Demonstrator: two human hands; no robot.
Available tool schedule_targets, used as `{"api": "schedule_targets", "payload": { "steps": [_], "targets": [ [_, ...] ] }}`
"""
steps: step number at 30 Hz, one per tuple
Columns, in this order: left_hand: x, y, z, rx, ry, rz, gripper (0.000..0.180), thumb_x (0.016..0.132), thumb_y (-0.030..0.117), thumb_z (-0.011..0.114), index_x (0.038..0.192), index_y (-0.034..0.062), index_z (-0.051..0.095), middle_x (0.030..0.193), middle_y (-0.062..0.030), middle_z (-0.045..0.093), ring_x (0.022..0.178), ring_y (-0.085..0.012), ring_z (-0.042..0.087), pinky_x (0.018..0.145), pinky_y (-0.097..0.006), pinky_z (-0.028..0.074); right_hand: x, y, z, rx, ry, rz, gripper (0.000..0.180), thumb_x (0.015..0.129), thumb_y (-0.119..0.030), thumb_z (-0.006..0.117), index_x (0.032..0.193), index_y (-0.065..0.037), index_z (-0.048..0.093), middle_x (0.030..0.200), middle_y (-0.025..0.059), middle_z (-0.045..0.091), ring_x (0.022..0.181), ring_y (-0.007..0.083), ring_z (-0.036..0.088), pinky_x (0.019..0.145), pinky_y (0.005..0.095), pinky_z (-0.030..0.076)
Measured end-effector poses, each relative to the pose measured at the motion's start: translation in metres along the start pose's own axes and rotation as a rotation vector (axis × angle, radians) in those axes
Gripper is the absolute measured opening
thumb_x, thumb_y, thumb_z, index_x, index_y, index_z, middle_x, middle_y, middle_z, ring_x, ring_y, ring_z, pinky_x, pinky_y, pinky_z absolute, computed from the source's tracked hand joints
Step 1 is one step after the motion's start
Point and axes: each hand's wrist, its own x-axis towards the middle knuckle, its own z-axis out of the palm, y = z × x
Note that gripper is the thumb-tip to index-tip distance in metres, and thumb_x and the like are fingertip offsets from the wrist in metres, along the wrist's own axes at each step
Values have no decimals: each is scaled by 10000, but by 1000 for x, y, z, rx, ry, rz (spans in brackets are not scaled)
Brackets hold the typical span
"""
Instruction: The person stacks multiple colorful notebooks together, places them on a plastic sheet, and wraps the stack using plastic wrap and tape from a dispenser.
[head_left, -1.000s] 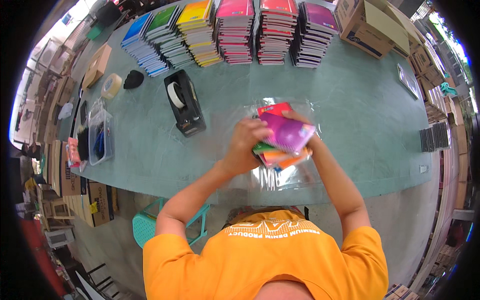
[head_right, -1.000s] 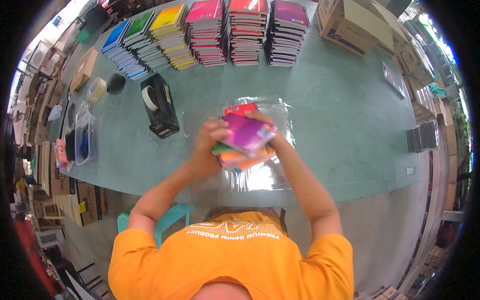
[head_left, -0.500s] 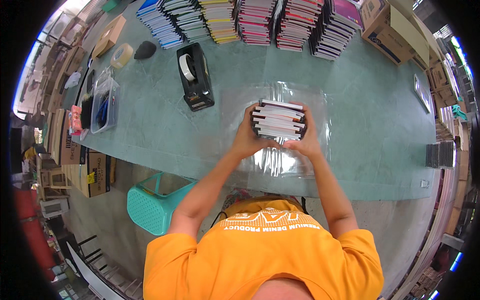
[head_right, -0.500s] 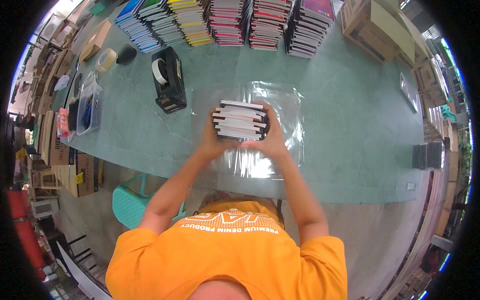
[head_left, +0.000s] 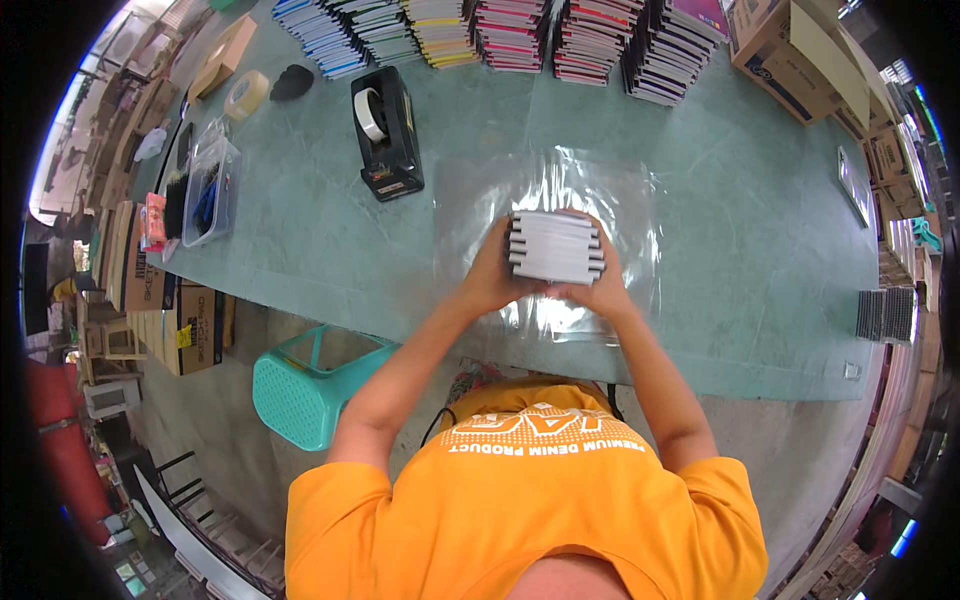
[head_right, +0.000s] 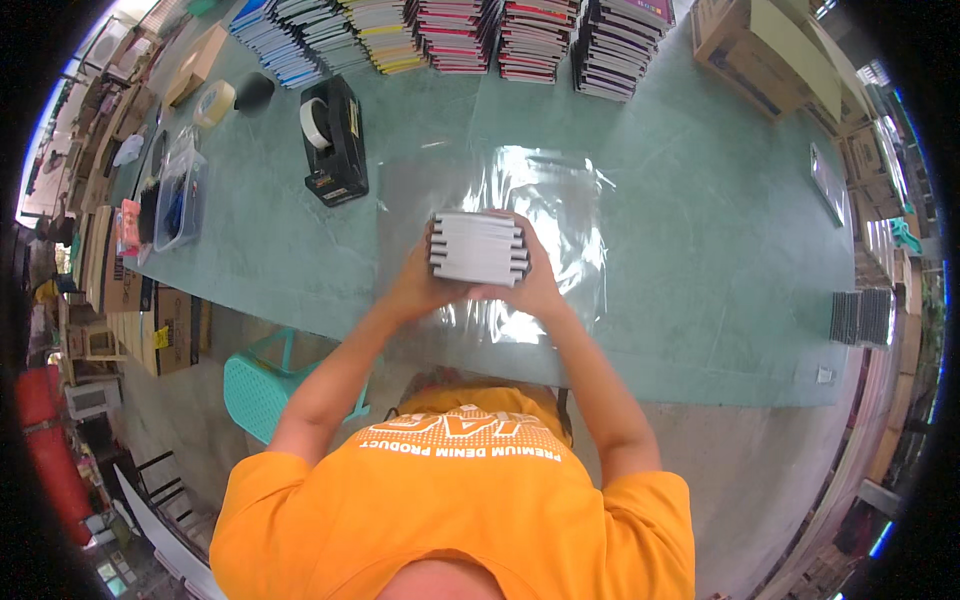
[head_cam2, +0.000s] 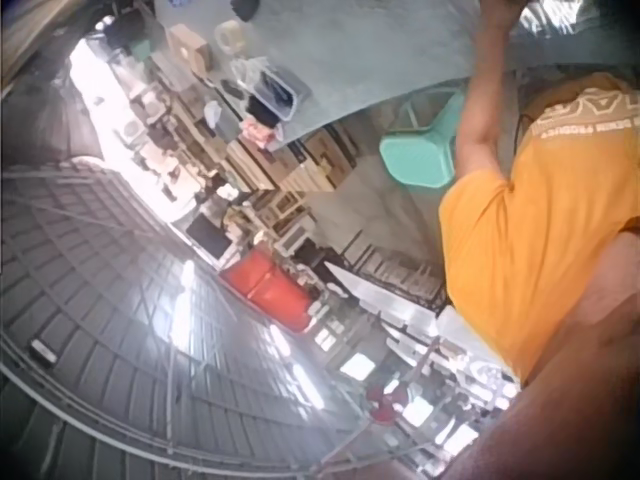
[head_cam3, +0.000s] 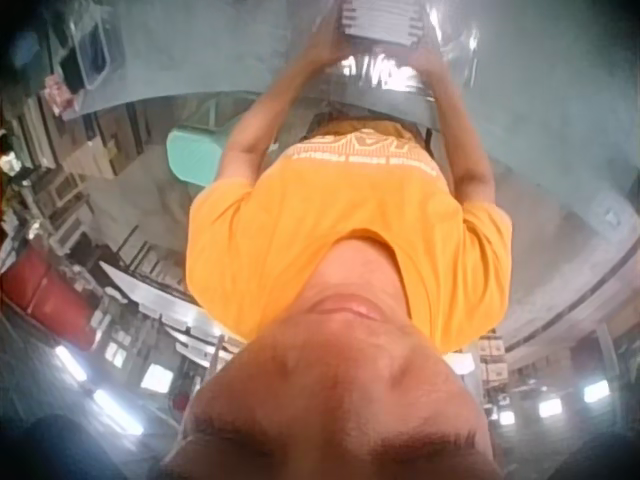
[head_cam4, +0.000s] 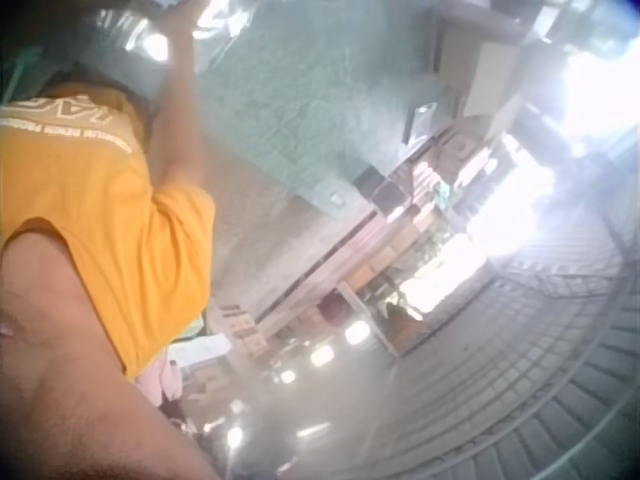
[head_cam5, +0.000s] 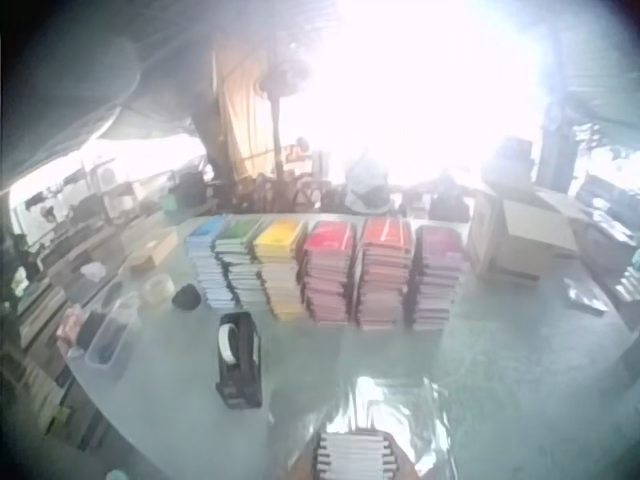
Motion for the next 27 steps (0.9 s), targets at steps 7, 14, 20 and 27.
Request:
{"api": "schedule_targets", "payload": {
  "steps": [7,14,20,27],
  "targets": [
    [-9,-22,11,149,19,169,840,552,90,829,1248,20,363,1166,-129,515,1052,-281,550,879,-341,459,-8,4,5,-19,53,-212,984,450,-294,918,1227,-47,367,1100,88,545,1021,197,552,881,331,452],
    [-6,-33,10,234,-65,141,847,549,123,837,1254,37,374,1217,-149,478,1098,-311,514,912,-354,440,-13,21,5,-454,96,-187,950,498,-244,900,1231,-50,327,1062,92,552,993,208,558,864,331,456],
    [-11,-64,11,262,-116,116,854,557,159,842,1270,33,389,1248,-164,450,1136,-327,473,937,-371,418,-21,60,5,-537,89,-140,936,525,-193,880,1252,-51,308,1111,99,536,1037,219,546,883,334,446],
    [-4,-67,2,373,-137,295,858,561,183,840,1274,33,389,1264,-164,425,1128,-342,470,944,-380,410,-13,17,-1,-173,-6,-179,1171,433,-282,918,1345,-41,225,1299,132,415,1183,254,449,963,367,389]
  ]
}}
